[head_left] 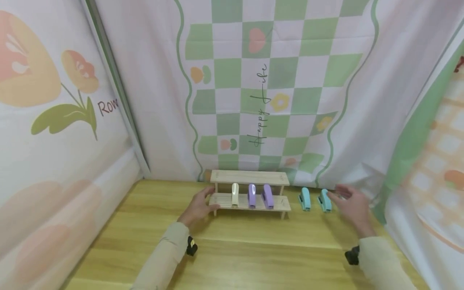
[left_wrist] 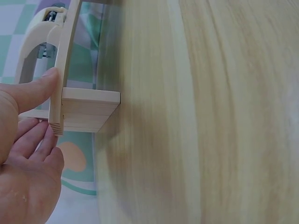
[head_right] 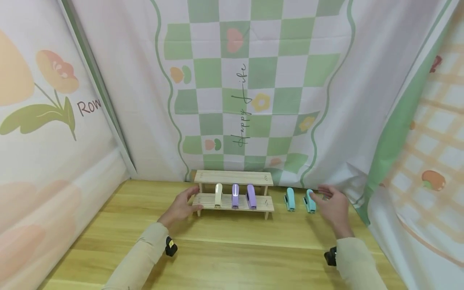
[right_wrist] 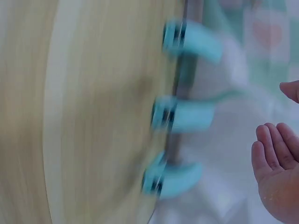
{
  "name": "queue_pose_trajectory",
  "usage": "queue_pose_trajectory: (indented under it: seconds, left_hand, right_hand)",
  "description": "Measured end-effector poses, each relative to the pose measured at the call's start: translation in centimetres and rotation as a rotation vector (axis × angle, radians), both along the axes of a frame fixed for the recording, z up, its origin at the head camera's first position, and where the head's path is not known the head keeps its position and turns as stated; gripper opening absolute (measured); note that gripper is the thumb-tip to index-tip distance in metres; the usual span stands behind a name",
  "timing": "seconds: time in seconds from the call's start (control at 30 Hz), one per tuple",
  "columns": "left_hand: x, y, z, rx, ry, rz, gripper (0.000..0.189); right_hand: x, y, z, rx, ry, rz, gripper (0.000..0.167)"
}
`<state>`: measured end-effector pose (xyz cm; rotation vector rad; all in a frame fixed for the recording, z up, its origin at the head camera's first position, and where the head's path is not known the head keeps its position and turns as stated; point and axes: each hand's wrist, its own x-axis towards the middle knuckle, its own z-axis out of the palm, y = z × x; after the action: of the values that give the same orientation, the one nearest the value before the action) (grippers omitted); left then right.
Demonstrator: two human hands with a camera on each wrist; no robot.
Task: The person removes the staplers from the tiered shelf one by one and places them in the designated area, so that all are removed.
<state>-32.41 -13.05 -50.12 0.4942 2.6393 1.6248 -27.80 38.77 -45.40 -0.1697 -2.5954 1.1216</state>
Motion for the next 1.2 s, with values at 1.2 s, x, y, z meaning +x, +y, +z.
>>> queue_pose_trajectory:
  seconds: [1.2]
  left_hand:
    - [0.1,0.3,0.4,-0.026,0.009,0.004,0.074]
  right_hand:
    - [-2.2,-19.2,-2.9,-0.303,0.064,0.126,0.042]
